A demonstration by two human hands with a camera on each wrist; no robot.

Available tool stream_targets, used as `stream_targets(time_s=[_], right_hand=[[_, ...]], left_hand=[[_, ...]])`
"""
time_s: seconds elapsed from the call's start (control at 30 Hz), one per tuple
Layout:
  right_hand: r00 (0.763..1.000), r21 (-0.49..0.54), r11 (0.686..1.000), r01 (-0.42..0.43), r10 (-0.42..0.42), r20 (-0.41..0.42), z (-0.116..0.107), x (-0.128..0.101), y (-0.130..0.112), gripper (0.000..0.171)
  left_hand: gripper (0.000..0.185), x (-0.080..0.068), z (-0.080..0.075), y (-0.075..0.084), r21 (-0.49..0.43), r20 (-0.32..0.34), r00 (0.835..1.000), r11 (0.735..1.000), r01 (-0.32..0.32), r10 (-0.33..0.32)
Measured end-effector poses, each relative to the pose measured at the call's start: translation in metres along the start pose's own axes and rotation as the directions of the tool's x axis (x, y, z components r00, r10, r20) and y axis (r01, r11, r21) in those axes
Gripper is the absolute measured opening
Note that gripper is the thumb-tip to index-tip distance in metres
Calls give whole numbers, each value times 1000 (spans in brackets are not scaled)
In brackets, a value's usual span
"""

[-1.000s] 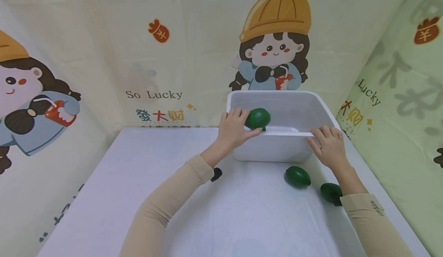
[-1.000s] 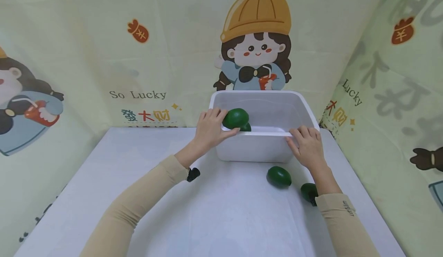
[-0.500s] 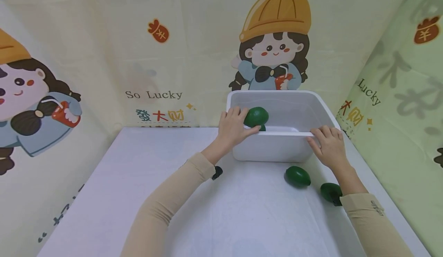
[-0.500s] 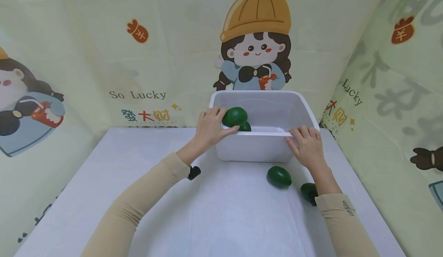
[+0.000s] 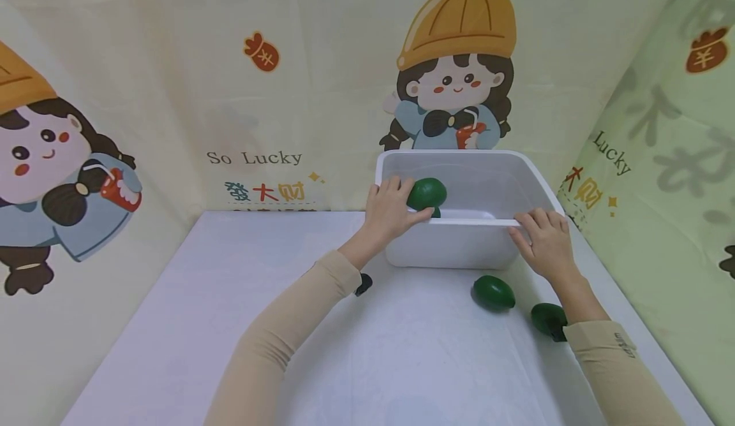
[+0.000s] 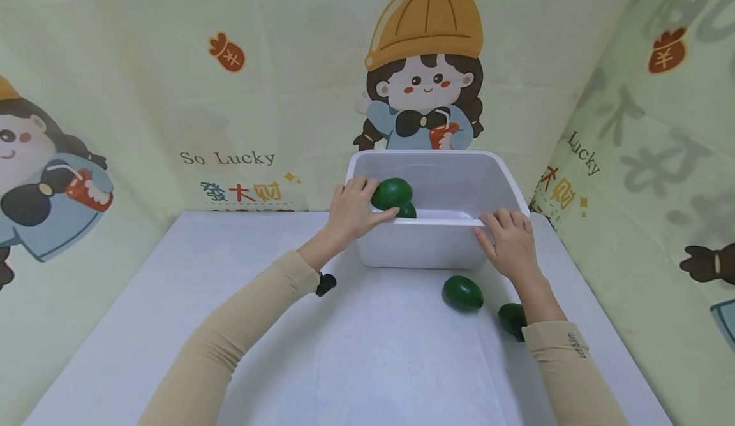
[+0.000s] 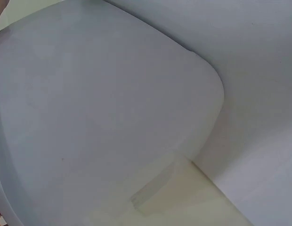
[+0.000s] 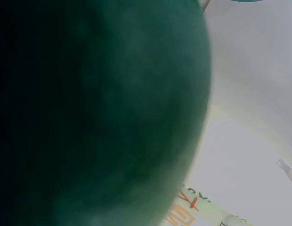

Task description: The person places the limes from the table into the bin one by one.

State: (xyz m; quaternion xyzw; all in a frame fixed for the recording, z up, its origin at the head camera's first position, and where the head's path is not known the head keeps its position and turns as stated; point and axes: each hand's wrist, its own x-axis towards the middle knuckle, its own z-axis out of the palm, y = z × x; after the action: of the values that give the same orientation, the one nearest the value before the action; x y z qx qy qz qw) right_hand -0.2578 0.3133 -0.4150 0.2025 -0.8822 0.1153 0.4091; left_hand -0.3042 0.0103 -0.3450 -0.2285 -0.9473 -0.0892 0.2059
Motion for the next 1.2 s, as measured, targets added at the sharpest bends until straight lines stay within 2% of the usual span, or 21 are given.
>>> stream_targets(time_s=[0.33,0.47,0.63,0.97,1.2], right_hand=[[1000,2,1000,10,-10,-10,2,-1,2,61],[1000,1,1000,6,-6,-13,3,-2,2,61],[1000,-4,1000,-1,1,-13,2,-2,1,60],[1000,0,1000,4,-4,-8,2,-2,2,62],[1000,3,1000,0,0,2,2,-2,3,64]], left_hand=[[68,0,4,1,17,3,1000,1000,1,-1],[64,0,5,1,8,14,1000,1000,12,-12],[56,1,5,1,-8,-3,1000,1000,21,-21],[51,-1,5,1,-1,4,1000,1000,21,-21],[50,-3,4,3,-2,-3,1000,1000,-1,1]])
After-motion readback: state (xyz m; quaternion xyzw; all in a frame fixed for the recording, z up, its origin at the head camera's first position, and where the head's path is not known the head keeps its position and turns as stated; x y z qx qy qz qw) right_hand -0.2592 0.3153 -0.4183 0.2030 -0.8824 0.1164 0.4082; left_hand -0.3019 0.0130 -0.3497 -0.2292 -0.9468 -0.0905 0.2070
